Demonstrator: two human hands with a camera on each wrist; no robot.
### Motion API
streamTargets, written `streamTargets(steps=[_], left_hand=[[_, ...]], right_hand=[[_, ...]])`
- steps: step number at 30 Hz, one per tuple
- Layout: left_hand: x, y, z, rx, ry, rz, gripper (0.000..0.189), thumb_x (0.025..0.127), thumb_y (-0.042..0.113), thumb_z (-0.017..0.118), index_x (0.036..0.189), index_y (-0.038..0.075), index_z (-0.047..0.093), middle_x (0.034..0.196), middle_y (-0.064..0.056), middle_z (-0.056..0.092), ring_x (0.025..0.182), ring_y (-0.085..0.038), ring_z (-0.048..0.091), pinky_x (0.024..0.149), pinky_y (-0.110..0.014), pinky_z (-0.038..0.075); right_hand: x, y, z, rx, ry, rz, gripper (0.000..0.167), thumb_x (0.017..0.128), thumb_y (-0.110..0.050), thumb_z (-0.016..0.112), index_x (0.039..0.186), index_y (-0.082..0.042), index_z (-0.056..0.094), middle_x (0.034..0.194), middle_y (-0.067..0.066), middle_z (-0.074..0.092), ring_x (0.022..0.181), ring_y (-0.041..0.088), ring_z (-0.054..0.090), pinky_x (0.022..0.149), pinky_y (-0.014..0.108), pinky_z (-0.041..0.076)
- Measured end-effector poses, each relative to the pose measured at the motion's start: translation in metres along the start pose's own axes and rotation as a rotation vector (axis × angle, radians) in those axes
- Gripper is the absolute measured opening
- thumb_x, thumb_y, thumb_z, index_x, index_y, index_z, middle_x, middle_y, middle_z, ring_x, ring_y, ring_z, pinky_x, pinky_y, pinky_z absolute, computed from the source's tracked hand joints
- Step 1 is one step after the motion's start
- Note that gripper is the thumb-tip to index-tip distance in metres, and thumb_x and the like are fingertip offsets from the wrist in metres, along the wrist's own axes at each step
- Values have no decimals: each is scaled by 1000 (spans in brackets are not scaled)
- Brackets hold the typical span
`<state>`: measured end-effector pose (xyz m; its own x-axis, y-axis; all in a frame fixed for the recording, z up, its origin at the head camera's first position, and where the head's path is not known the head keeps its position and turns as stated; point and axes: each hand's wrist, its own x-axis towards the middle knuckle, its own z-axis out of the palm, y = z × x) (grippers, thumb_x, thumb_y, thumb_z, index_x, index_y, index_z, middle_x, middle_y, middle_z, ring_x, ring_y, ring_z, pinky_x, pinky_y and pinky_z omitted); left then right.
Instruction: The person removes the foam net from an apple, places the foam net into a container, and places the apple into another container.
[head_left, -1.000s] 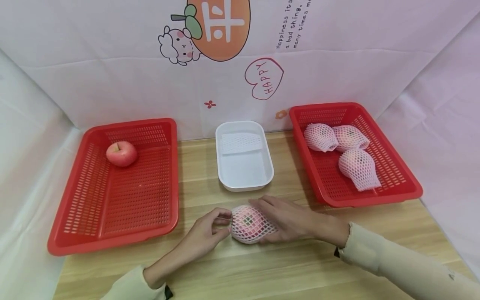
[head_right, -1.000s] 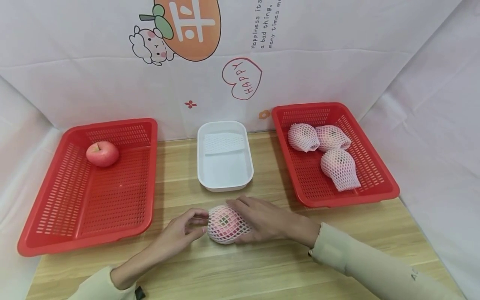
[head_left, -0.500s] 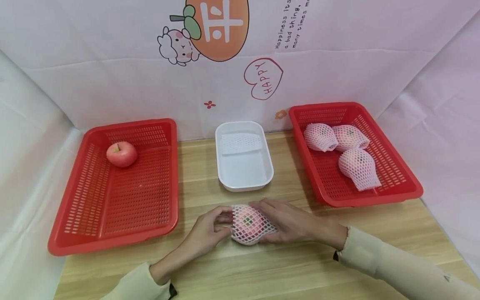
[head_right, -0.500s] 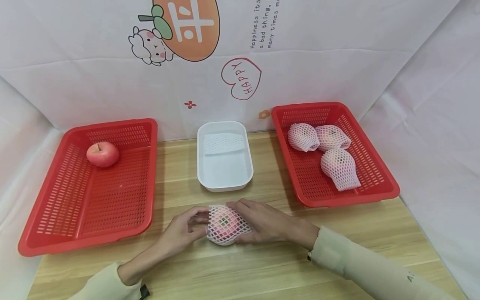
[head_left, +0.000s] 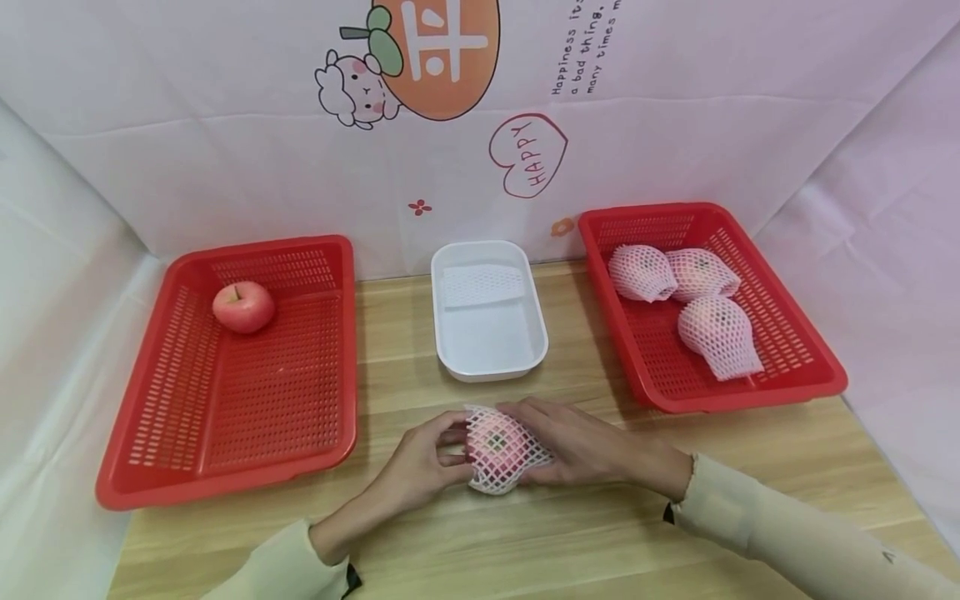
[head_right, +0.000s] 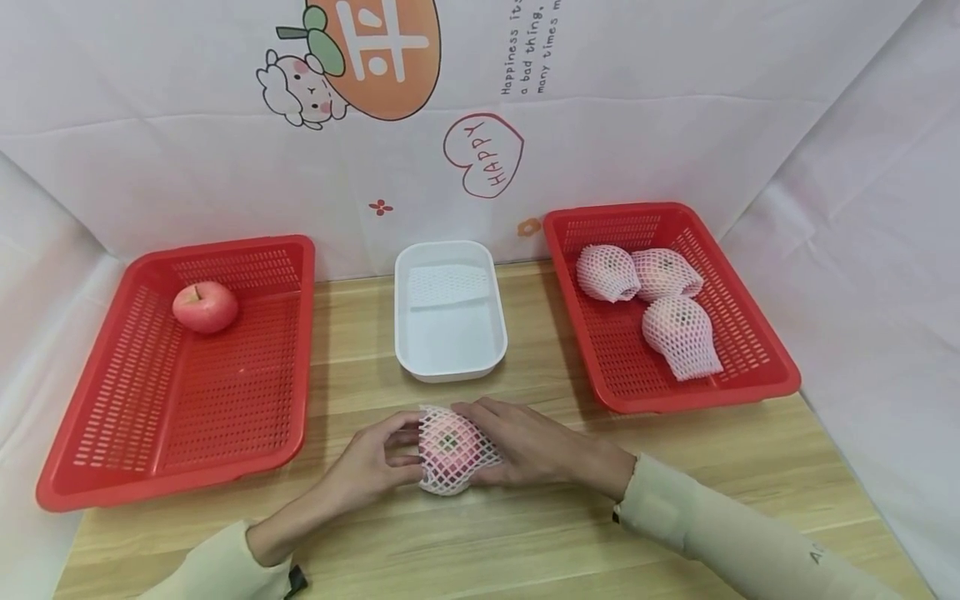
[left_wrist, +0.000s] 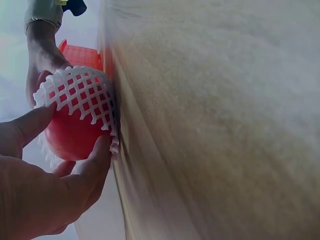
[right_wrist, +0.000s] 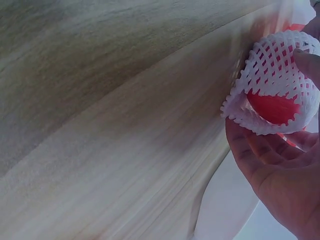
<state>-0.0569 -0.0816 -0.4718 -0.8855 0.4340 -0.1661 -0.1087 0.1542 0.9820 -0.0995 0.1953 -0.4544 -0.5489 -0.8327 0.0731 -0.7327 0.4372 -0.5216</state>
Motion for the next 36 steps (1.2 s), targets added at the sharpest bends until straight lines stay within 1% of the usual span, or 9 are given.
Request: streamTargets(steps=[8,11,14,17,21,24,28,32,36], left_hand=[[3,0,4,45,8,3,77,80,-13,83,148,-10,48,146,-34,53,131,-48,60,96,-32,60],[4,-2,5,63,1,26,79,80,-10,85,150,-11,47,147,-34,53,131,-48,60,96,-31,60],[5,-5,7,97,1,50,81,80,-8,85,151,-11,46,145,-32,56,130,-46,61,96,-33,60],[6,-5,9,163,18,59,84,78,-6,86,152,-8,47,142,-26,61,129,-39,63,102,-39,58],[6,-4,10,265,55,68,87,73,-3,87,152,-3,51,141,-20,65,129,-31,62,113,-52,49],[5,-3,11,307,68,72,88,71,-1,89,151,-2,53,145,-20,62,135,-33,58,118,-57,43],[4,-2,10,315,67,65,88,72,0,89,151,-2,52,150,-21,58,142,-37,53,121,-57,39],[2,0,11,320,69,75,87,70,-2,89,150,-2,53,149,-20,59,141,-36,54,121,-57,39],[1,3,11,340,75,95,88,68,-2,90,149,-3,55,147,-21,61,139,-37,56,119,-57,41]], right_hand=[[0,2,3,1,23,-21,85,91,-41,84,155,-1,45,134,5,65,122,19,65,101,41,59],[1,1,3,5,28,-25,85,91,-40,85,155,-1,45,132,5,66,119,18,66,100,39,59],[1,0,3,18,31,-15,86,90,-41,85,155,-1,46,133,5,66,118,17,66,99,38,60],[2,-2,2,38,31,3,86,90,-42,85,156,-3,46,133,5,66,119,15,66,98,36,60],[3,-3,2,48,44,10,86,89,-43,85,157,-4,48,133,5,67,118,14,66,97,34,60],[3,-4,2,40,59,1,86,88,-42,86,156,-4,49,132,6,68,117,15,67,98,34,60],[3,-6,1,29,57,5,87,86,-38,88,155,-2,50,132,9,71,118,19,69,99,36,60],[4,-10,-2,41,39,34,87,84,-35,90,155,0,51,134,11,72,121,23,70,101,38,59],[6,-14,-6,67,27,56,86,83,-30,91,153,1,52,138,11,70,125,23,69,103,38,58]])
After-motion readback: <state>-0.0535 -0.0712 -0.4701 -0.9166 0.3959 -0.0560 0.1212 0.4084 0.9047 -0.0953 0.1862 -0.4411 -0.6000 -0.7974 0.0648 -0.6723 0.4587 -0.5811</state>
